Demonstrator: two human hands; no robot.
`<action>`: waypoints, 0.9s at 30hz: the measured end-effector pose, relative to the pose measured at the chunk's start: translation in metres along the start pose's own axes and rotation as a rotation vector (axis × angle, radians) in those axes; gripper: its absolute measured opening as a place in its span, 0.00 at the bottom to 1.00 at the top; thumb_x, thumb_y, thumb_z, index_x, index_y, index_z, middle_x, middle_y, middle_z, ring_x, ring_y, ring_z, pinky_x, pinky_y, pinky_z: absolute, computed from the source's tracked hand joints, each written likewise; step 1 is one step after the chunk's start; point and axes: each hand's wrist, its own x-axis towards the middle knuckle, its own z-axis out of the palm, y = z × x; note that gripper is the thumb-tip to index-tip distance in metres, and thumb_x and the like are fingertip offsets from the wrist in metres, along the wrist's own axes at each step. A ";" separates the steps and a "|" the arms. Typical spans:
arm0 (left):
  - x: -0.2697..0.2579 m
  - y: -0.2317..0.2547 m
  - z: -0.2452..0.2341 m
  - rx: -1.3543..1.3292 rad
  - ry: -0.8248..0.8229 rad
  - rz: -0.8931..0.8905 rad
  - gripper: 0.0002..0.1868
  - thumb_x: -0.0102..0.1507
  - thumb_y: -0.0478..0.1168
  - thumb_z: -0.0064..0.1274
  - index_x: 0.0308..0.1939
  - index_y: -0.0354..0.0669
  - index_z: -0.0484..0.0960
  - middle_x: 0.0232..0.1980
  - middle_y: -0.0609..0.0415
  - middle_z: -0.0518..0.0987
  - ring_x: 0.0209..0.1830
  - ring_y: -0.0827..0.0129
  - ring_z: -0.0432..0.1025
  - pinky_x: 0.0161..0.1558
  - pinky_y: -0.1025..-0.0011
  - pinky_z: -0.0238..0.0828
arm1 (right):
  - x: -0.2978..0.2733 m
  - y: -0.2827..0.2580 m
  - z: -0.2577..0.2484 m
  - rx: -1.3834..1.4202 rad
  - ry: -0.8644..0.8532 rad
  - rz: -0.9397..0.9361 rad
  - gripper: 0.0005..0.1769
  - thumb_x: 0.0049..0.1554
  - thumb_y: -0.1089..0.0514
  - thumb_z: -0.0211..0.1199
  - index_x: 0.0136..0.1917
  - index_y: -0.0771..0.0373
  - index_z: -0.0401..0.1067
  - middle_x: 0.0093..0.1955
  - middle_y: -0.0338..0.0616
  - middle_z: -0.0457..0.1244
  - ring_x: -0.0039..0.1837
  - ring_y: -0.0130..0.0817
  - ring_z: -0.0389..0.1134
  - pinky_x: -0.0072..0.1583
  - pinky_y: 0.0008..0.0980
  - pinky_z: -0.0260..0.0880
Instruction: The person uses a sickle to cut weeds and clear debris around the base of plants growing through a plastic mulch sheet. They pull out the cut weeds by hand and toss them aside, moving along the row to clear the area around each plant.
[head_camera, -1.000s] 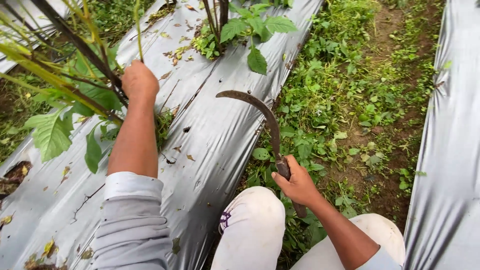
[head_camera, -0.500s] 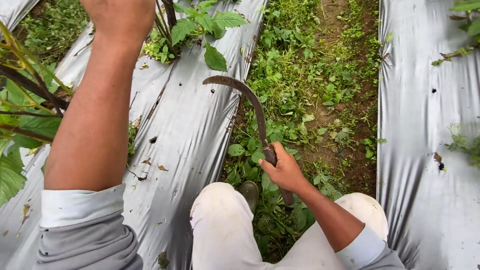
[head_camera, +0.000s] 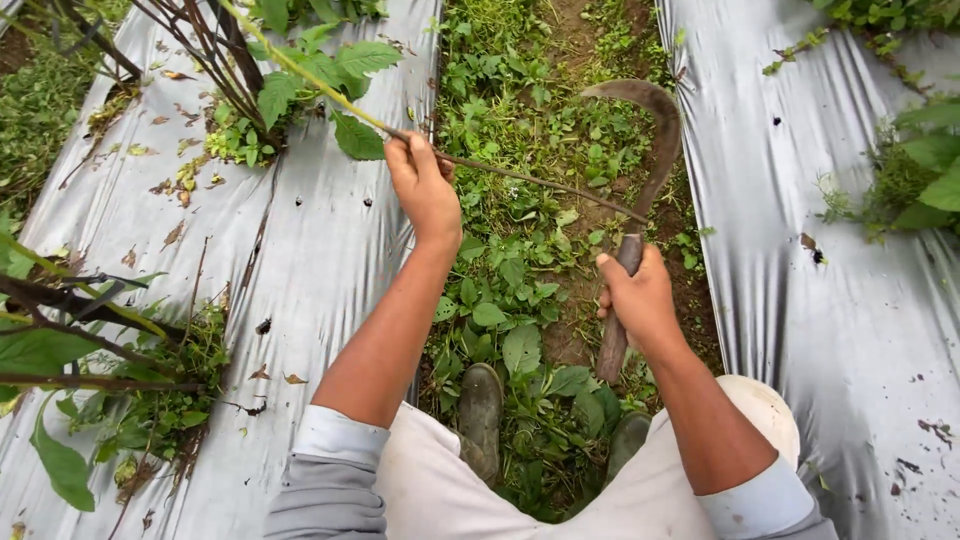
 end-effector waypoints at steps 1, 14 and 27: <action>-0.011 -0.015 -0.004 -0.003 -0.066 -0.004 0.06 0.76 0.44 0.34 0.50 0.51 0.66 0.39 0.61 0.71 0.36 0.77 0.70 0.41 0.78 0.68 | 0.002 0.004 -0.009 0.039 0.050 0.006 0.13 0.63 0.62 0.60 0.56 0.66 0.60 0.30 0.44 0.60 0.28 0.31 0.64 0.30 0.33 0.71; -0.027 -0.039 -0.010 -0.289 -0.074 -0.125 0.06 0.77 0.41 0.25 0.54 0.50 0.59 0.38 0.56 0.75 0.41 0.64 0.82 0.54 0.58 0.82 | 0.007 0.029 -0.077 0.152 0.370 -0.137 0.11 0.68 0.61 0.60 0.56 0.59 0.57 0.38 0.35 0.57 0.31 0.23 0.63 0.33 0.28 0.74; -0.022 0.029 -0.071 0.106 -0.012 -0.036 0.10 0.76 0.43 0.28 0.51 0.47 0.65 0.33 0.63 0.66 0.23 0.80 0.56 0.21 0.82 0.54 | 0.000 0.018 -0.069 0.212 0.291 -0.031 0.12 0.68 0.60 0.58 0.53 0.53 0.54 0.41 0.39 0.56 0.33 0.26 0.57 0.33 0.29 0.63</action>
